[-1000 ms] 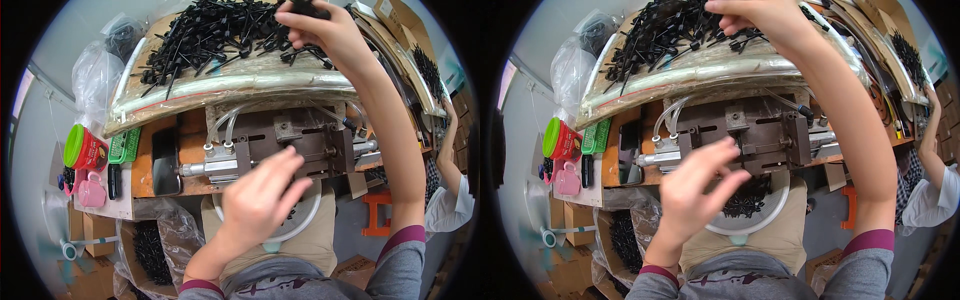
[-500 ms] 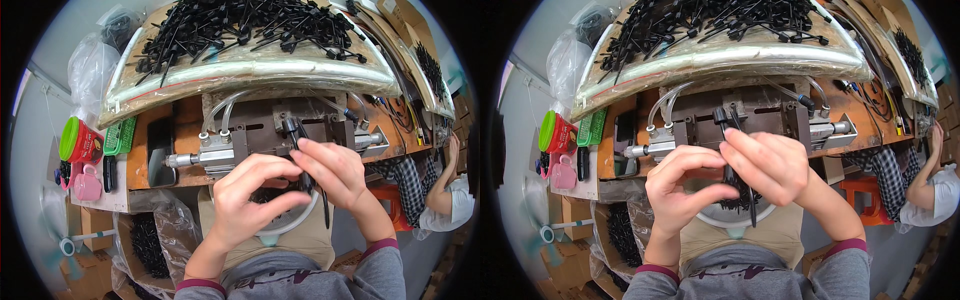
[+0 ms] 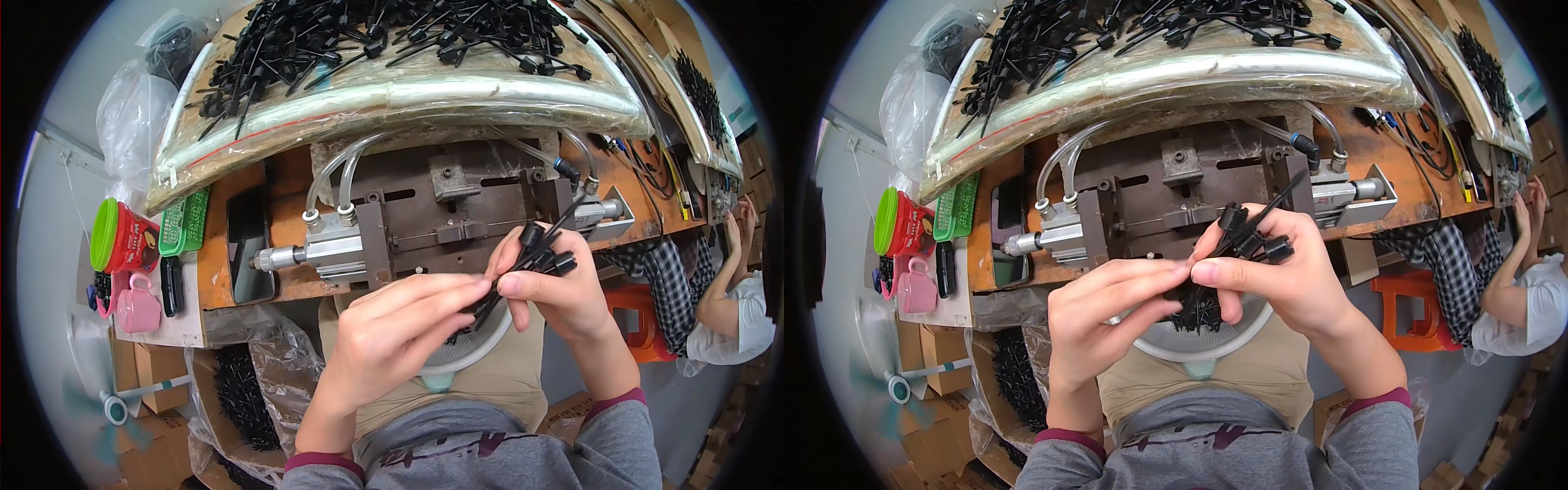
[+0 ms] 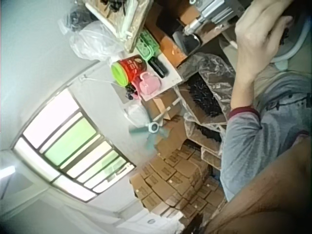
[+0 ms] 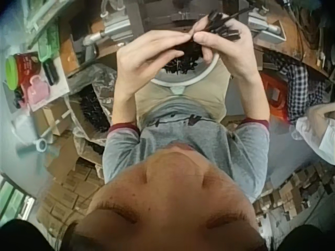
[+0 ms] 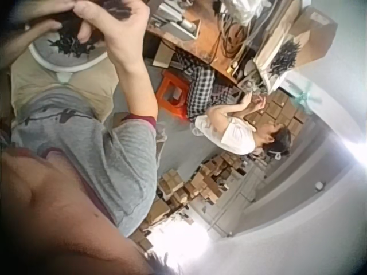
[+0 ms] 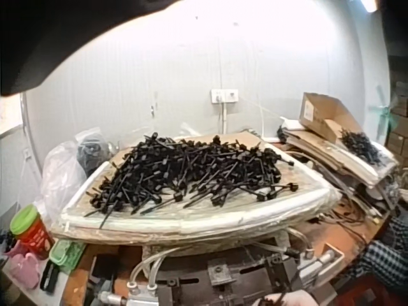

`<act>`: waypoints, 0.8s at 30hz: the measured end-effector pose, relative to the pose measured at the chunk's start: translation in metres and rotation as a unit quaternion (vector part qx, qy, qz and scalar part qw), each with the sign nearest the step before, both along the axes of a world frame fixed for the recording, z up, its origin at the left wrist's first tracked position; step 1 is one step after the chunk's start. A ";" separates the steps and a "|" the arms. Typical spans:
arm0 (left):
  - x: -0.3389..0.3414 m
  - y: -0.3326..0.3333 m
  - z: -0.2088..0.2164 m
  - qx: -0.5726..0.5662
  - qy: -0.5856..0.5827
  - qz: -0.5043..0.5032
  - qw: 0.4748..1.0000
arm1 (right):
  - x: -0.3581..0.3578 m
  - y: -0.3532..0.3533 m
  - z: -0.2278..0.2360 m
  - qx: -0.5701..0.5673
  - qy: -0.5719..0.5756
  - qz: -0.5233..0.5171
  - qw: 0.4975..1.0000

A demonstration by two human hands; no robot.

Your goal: The person is assembling small black plastic or rubber parts using a pneumatic press at a workshop station.

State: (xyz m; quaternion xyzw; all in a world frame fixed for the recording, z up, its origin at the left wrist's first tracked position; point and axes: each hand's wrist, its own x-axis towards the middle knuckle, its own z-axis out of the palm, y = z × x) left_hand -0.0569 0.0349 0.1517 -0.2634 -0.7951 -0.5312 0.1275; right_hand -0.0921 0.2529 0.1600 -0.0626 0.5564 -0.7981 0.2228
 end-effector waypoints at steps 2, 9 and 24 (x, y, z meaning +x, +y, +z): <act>0.003 -0.004 0.001 0.024 -0.013 -0.032 0.999 | 0.001 0.001 0.004 -0.019 -0.059 0.014 0.998; 0.018 0.005 -0.006 -0.060 0.046 0.039 0.996 | 0.016 0.009 -0.002 0.084 0.172 -0.182 0.964; -0.003 0.033 -0.030 -0.296 0.082 0.139 0.942 | 0.020 0.027 -0.020 0.430 0.673 -0.179 0.575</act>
